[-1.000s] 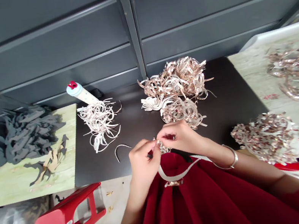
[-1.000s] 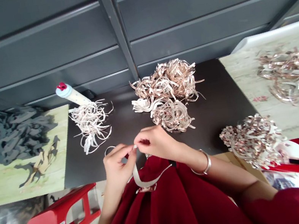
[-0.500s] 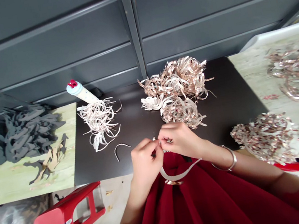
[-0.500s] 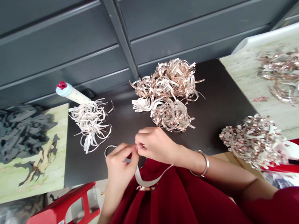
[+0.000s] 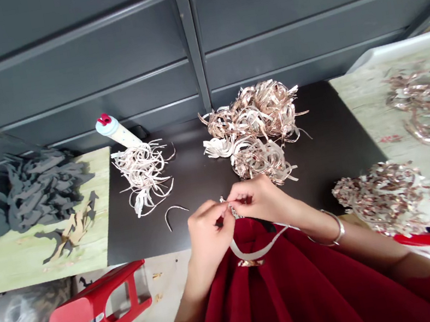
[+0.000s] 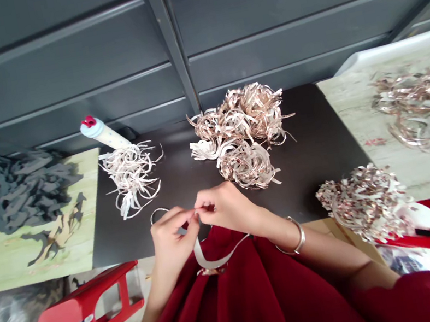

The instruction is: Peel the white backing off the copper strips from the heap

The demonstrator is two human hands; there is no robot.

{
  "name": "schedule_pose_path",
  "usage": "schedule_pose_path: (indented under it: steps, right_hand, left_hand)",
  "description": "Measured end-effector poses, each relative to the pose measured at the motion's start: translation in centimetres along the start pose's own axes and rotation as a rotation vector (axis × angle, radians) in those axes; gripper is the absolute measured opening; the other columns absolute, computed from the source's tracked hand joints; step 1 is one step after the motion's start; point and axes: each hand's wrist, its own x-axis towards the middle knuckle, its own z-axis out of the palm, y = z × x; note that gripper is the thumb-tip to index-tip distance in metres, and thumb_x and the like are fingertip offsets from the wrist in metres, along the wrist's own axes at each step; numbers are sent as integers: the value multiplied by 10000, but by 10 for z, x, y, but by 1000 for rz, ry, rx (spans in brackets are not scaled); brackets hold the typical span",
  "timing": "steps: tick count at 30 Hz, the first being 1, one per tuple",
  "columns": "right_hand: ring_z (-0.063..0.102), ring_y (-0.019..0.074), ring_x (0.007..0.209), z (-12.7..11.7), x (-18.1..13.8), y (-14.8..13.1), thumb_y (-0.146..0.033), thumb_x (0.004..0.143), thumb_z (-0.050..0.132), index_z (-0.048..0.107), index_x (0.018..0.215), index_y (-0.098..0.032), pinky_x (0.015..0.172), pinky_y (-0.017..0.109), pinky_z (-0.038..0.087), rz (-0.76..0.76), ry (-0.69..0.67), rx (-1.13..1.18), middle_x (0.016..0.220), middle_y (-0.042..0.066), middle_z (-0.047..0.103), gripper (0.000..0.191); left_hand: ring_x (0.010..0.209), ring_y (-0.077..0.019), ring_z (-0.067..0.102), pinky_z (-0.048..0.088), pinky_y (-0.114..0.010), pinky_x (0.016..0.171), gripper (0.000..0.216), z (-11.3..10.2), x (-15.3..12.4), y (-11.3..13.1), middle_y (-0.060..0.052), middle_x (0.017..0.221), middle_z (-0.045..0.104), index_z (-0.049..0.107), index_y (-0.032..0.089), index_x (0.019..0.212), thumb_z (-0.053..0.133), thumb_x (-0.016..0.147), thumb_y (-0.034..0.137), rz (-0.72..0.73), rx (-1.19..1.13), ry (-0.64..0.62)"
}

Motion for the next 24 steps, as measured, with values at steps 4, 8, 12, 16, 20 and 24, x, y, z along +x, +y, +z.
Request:
schedule_pose_path:
  steps: [4, 8, 12, 16, 20, 24]
  right_hand:
    - [462, 59, 470, 4, 1, 1, -38, 648, 546, 593, 588, -150, 479, 170, 321, -3, 30, -9, 499, -50, 550, 135]
    - [461, 63, 468, 6, -1, 6, -58, 663, 542, 611, 606, -152, 473, 170, 334, 33, -42, 88, 495, -50, 551, 130]
    - [583, 105, 554, 1, -6, 7, -153, 773, 541, 688, 760, -160, 518, 195, 430, 97, 38, 211, 648, 7, 675, 148]
    - [611, 118, 591, -7, -9, -1, -179, 788, 595, 711, 813, -176, 531, 207, 455, 22, 88, 117, 721, 30, 698, 119]
    - [599, 102, 577, -9, -8, -9, -139, 800, 576, 705, 761, -187, 544, 197, 434, -38, 25, 10, 686, 9, 690, 144]
    - [557, 83, 535, -4, -6, -8, -58, 728, 551, 668, 690, -159, 527, 176, 395, -44, 28, -22, 606, -15, 649, 159]
  left_hand:
    - [499, -85, 470, 339, -199, 497, 230, -1, -2, 2, 8, 556, 533, 684, 170, 614, 536, 769, 87, 26, -28, 13]
    - [512, -82, 476, 358, -195, 508, 178, -3, -3, 6, 13, 585, 562, 704, 180, 693, 569, 792, 117, -11, -93, 49]
    - [503, -77, 468, 361, -191, 507, 173, -4, -2, 8, 24, 560, 552, 693, 178, 674, 581, 793, 120, -33, -98, 61]
    - [495, -74, 466, 361, -187, 501, 177, -2, -2, 7, 26, 548, 536, 679, 165, 659, 571, 788, 109, -29, -88, 53]
    - [489, -72, 462, 355, -186, 494, 196, -1, -1, 7, 25, 544, 523, 670, 152, 640, 547, 773, 75, 20, -37, 55]
    - [488, -74, 463, 349, -190, 485, 209, 0, -2, 8, 18, 549, 526, 666, 143, 625, 535, 774, 75, 59, -6, 44]
